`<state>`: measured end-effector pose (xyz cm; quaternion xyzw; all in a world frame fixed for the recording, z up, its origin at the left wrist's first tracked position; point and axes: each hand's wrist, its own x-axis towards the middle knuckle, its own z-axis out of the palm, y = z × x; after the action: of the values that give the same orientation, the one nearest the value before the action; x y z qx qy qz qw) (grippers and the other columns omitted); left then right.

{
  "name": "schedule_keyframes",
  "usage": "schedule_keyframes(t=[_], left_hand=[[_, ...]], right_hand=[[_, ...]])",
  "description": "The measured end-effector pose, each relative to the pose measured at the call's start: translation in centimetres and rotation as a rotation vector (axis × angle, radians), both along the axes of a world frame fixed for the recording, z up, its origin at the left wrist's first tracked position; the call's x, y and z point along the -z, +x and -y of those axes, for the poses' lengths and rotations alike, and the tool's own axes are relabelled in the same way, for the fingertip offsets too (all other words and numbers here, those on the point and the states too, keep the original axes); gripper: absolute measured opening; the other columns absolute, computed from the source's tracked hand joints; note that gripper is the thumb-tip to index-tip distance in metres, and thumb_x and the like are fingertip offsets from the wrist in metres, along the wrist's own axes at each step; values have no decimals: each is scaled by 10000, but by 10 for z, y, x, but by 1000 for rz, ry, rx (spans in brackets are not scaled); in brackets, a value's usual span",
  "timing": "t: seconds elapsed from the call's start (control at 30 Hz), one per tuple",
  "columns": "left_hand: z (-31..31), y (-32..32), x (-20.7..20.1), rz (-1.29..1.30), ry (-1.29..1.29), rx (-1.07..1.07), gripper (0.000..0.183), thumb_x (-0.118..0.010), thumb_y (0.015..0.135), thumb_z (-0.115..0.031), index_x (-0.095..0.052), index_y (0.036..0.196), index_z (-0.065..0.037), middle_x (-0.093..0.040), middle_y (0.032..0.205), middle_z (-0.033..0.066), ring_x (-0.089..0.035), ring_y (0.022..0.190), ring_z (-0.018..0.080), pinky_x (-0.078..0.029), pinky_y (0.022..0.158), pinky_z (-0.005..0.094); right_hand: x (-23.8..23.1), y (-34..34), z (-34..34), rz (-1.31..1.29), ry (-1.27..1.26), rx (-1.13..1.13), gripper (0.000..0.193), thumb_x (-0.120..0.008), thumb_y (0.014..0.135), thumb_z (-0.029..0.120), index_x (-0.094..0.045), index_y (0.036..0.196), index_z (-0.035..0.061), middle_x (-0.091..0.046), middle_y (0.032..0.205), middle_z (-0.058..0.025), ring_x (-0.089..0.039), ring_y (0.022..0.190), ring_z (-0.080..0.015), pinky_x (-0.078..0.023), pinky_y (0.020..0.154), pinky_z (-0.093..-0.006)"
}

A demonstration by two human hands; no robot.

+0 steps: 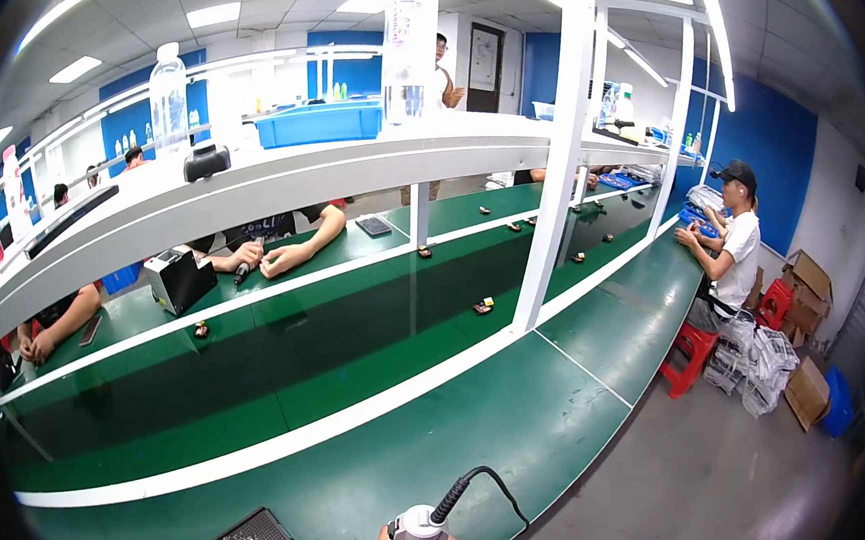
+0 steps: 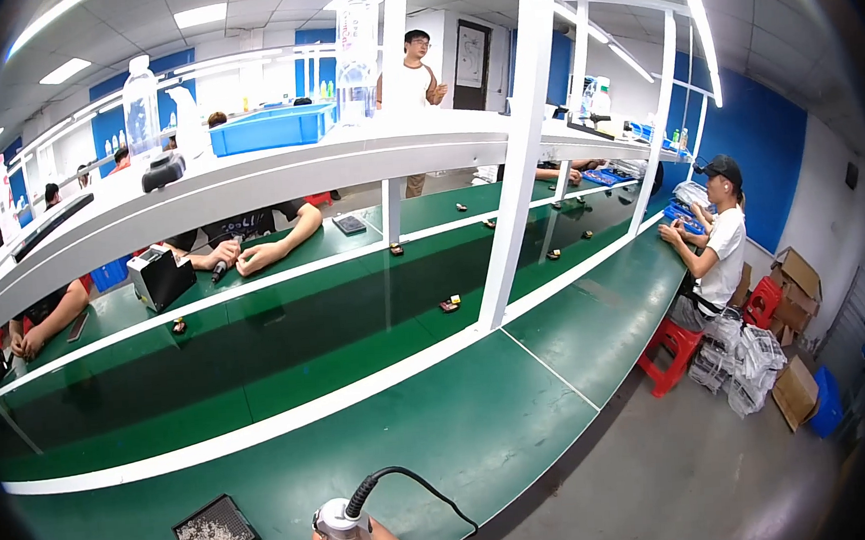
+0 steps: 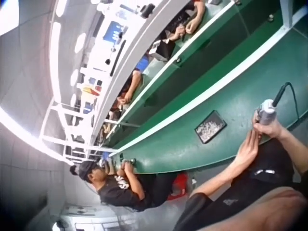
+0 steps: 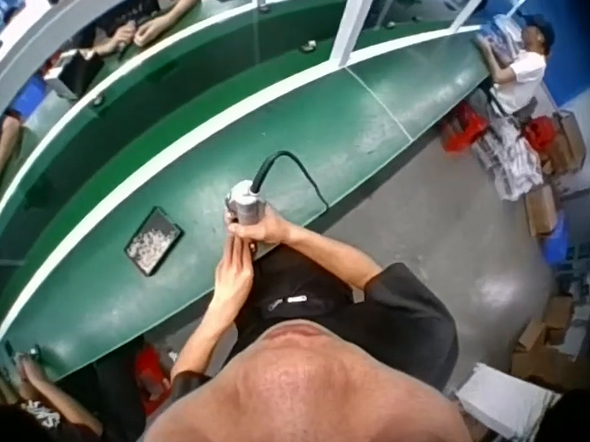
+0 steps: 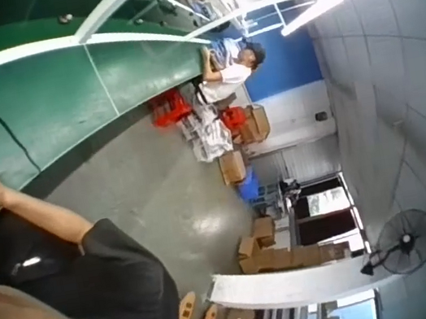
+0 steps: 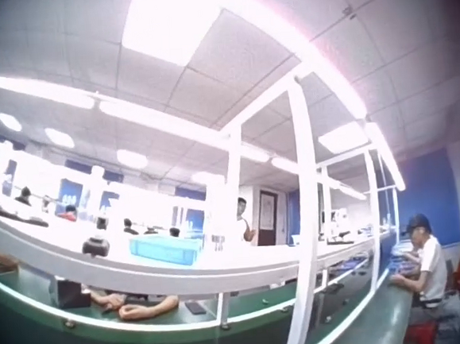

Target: Assemble small electronic components using an electric screwdriver.

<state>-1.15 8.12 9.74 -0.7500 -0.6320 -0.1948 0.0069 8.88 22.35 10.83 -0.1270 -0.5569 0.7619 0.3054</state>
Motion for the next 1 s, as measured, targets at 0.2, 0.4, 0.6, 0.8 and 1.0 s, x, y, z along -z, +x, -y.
schedule_keyframes(t=[0.2,0.4,0.6,0.8,1.0], left_hand=[[-2,-7,-1,-1,-41,26,479,-514,799,8,-475,1265,114,-481,1313,262,-473,1226,394,-493,942,412],[-3,-14,-11,46,-89,75,515,-517,812,5,-433,1314,86,-455,1337,253,-461,1235,412,-483,946,434],[13,-9,-15,74,-64,60,424,-544,835,-27,-500,1249,54,-518,1261,241,-512,1179,402,-501,896,442],[26,-21,-10,-17,-333,158,417,-527,845,-23,-496,1250,68,-511,1238,282,-538,1109,419,-504,877,456],[34,-24,-28,128,-161,-23,466,-525,831,3,-505,1296,-27,-504,1284,235,-524,1107,415,-482,903,441]], right_hand=[[-1,3,-7,-41,-47,-158,248,-710,823,113,-533,991,69,-579,904,-20,-558,877,-120,-468,772,-288],[3,11,-12,-66,118,-186,229,-713,834,125,-513,935,73,-596,912,-49,-561,874,-136,-468,765,-293],[-16,29,5,-63,98,-183,164,-701,837,106,-565,905,46,-625,858,-63,-587,744,-126,-485,635,-285],[-40,18,9,-43,612,-146,138,-697,782,100,-610,830,5,-621,762,-121,-616,686,-205,-490,618,-321],[-27,25,0,-183,56,-14,168,-701,834,138,-599,937,54,-575,765,-8,-543,636,-80,-434,554,-225]])
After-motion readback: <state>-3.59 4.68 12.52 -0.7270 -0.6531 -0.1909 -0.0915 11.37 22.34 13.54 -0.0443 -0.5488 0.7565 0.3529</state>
